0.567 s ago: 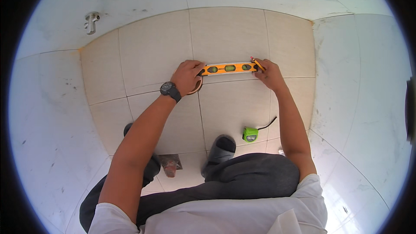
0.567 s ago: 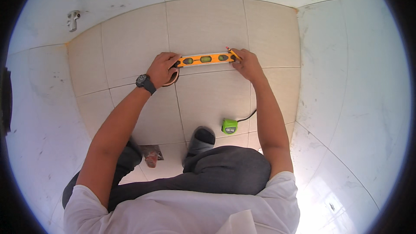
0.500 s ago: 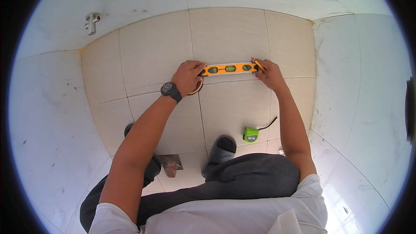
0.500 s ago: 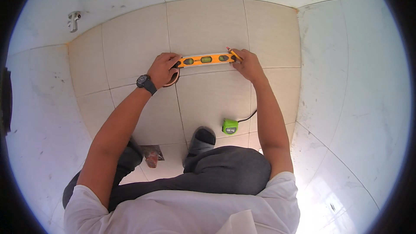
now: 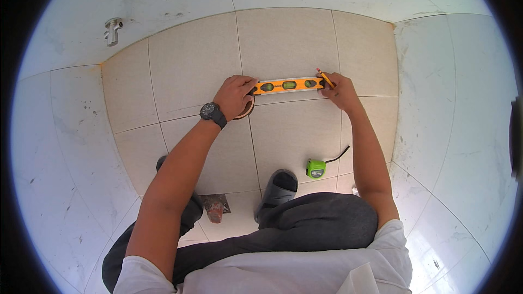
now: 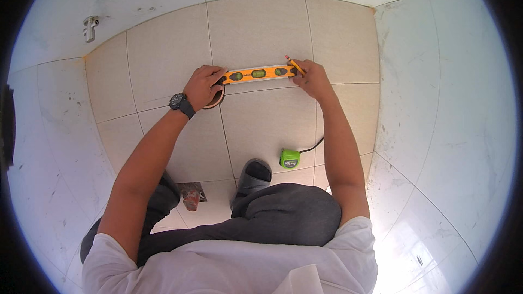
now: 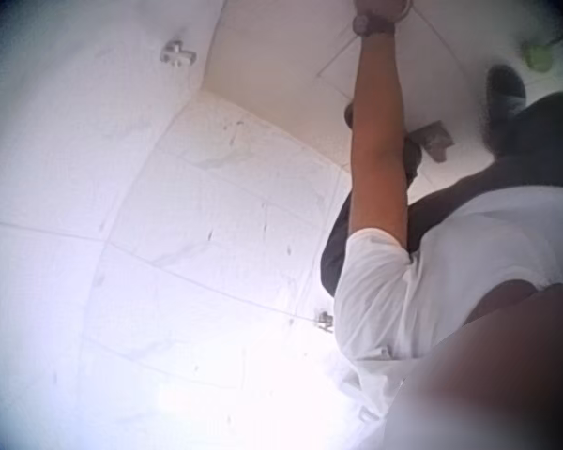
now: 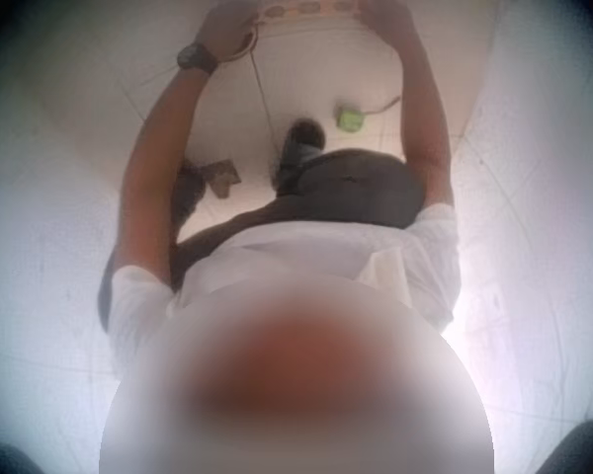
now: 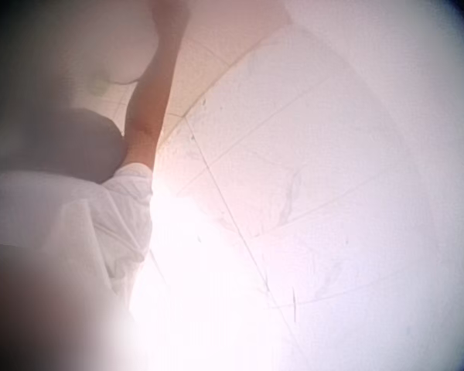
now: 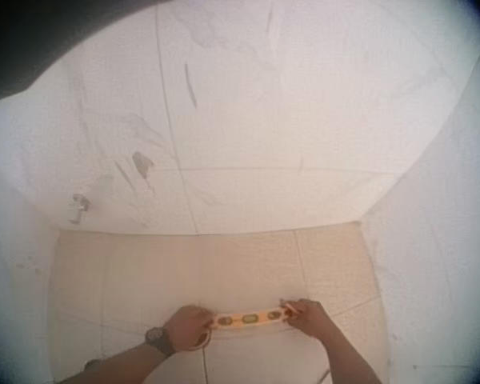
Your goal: The person measures a white toilet bowl with a tape measure and marks it with a pencil. Then the person moves to the floor, uses a spirit level and tape measure to mark alignment lines around the floor drain for toilet installation.
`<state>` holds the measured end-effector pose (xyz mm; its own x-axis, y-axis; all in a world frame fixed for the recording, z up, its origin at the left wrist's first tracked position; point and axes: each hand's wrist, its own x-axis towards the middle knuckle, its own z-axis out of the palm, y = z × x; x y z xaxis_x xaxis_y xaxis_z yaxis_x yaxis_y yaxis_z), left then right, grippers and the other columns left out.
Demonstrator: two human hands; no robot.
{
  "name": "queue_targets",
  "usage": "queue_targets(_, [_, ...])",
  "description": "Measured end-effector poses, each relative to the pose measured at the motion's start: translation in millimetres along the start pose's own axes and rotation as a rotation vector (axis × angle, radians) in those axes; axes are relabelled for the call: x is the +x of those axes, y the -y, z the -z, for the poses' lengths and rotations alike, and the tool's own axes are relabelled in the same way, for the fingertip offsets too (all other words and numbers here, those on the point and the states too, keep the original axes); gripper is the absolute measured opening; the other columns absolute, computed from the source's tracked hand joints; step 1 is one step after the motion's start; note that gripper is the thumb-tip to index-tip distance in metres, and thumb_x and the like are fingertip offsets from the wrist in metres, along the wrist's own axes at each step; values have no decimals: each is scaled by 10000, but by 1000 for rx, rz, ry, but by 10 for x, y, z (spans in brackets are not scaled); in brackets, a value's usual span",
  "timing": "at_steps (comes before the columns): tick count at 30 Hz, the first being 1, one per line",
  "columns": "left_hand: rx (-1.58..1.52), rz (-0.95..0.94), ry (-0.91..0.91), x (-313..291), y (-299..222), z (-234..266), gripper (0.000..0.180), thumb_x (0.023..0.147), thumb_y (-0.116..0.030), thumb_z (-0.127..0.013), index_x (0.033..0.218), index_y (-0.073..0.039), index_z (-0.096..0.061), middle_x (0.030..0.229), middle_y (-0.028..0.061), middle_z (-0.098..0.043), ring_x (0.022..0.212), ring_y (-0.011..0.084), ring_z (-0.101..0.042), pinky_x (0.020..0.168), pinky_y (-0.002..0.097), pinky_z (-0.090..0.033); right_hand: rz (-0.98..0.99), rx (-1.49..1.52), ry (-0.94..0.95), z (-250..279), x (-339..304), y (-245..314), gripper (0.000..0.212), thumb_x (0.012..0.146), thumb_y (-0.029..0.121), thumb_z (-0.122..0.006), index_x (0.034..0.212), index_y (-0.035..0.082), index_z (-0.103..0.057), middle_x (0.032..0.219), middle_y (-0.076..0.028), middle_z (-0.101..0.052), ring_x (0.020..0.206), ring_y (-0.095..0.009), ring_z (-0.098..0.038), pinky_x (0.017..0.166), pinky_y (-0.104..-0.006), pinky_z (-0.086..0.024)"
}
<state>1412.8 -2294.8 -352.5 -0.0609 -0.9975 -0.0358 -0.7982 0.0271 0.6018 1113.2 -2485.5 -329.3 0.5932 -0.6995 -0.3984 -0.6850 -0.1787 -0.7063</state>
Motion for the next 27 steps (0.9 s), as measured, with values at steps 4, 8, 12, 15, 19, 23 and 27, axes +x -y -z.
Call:
queue_targets(4, [-7,-6,-3,-17,-12,2,559,786,-56,-749,1327,-49,-608,1239,115,-628,1148,316,-561,1035,420,-434,-51,39,9,11,21,-10,506,754,6,-778,1245,97,-692,819,-43,-547,748,-178,-533,711,-319,-474])
queue_targets(8, [-32,-7,-1,-4,-9,12,553,792,-51,-743,1328,-49,-607,1251,118,-620,1155,320,-552,1039,420,-429,-32,37,16,21,16,-20,505,746,-11,-782,1234,89,-698,813,-31,-539,741,-165,-518,702,-310,-468])
queue_targets(12, [-60,10,-10,-8,-25,17,544,795,-44,-736,1324,-55,-614,1250,114,-622,1151,321,-552,1042,420,-427,-2,48,-8,6,9,-29,489,750,-25,-776,1221,84,-702,804,-11,-520,727,-137,-490,683,-289,-453])
queue_targets(15, [-51,38,-7,-3,-39,15,539,793,-30,-732,1319,-60,-620,1247,109,-628,1147,318,-554,1043,420,-428,37,38,-25,-13,4,-46,458,762,-48,-764,1202,65,-705,790,29,-476,708,-98,-438,649,-260,-424])
queue_targets(19, [-88,79,-11,13,-48,30,527,776,-37,-751,1292,-75,-649,1231,101,-644,1134,316,-563,1025,408,-452,49,62,-33,-31,10,-63,437,767,-41,-764,1189,53,-705,784,38,-460,704,-87,-421,636,-251,-413])
queue_targets(23, [-156,137,-10,40,-61,35,517,758,-43,-770,1264,-90,-674,1215,97,-659,1122,312,-572,1000,399,-477,-25,113,-12,-9,17,-64,434,765,-43,-767,1184,53,-706,767,42,-442,687,-86,-409,626,-247,-407])
queue_targets(27, [-114,118,-9,46,-55,33,518,751,-36,-771,1258,-92,-681,1209,98,-666,1116,310,-581,995,400,-483,-73,133,12,10,20,-49,465,744,-18,-770,1194,81,-709,807,2,-511,726,-124,-480,692,-276,-447])
